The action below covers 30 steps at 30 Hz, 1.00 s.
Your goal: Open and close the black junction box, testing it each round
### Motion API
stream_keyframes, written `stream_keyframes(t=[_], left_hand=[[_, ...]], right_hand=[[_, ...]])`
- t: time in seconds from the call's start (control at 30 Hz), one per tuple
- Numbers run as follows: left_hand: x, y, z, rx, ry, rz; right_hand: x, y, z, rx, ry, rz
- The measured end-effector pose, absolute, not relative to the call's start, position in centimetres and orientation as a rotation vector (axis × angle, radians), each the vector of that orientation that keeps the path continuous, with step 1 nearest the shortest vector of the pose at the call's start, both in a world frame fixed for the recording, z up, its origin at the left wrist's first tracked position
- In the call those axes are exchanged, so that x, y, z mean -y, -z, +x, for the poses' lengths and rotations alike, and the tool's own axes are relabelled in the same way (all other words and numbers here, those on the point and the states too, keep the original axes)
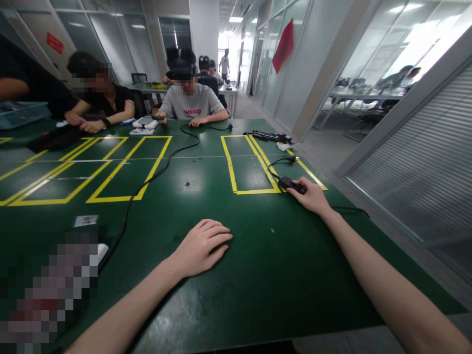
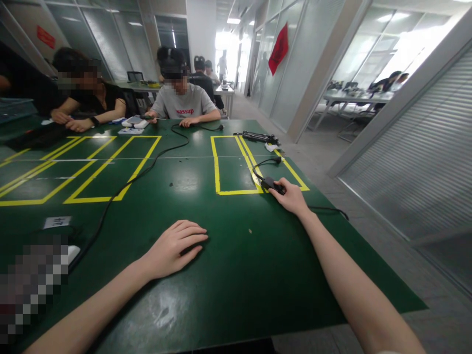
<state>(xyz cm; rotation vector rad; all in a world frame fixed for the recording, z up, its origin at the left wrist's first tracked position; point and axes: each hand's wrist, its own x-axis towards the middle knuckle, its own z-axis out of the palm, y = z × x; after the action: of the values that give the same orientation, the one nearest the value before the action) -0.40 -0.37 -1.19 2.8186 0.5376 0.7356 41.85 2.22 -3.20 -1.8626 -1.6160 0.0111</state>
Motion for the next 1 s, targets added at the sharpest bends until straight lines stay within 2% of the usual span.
stream_keyframes(t=[0.33, 0.57, 0.77, 1.0], left_hand=[[0.8, 1.4, 0.0, -0.506, -0.736, 2.781], [1.0, 1.7, 0.4, -0.484, -0.689, 2.737], [1.2, 1.8, 0.4, -0.482, -0.647, 2.708], [1.0, 1.7, 0.3, -0.497, -0.663, 2.703]], right_hand=[[-3.4, 3.7, 42.7, 1.42, 0.145, -2.098], [-4.0, 4.0, 43.3, 1.449, 0.156, -2.121], [-4.0, 4.3, 43.7, 1.249, 0.135, -2.067], [-4.1, 4.5, 45.3, 0.896, -0.261, -1.963]])
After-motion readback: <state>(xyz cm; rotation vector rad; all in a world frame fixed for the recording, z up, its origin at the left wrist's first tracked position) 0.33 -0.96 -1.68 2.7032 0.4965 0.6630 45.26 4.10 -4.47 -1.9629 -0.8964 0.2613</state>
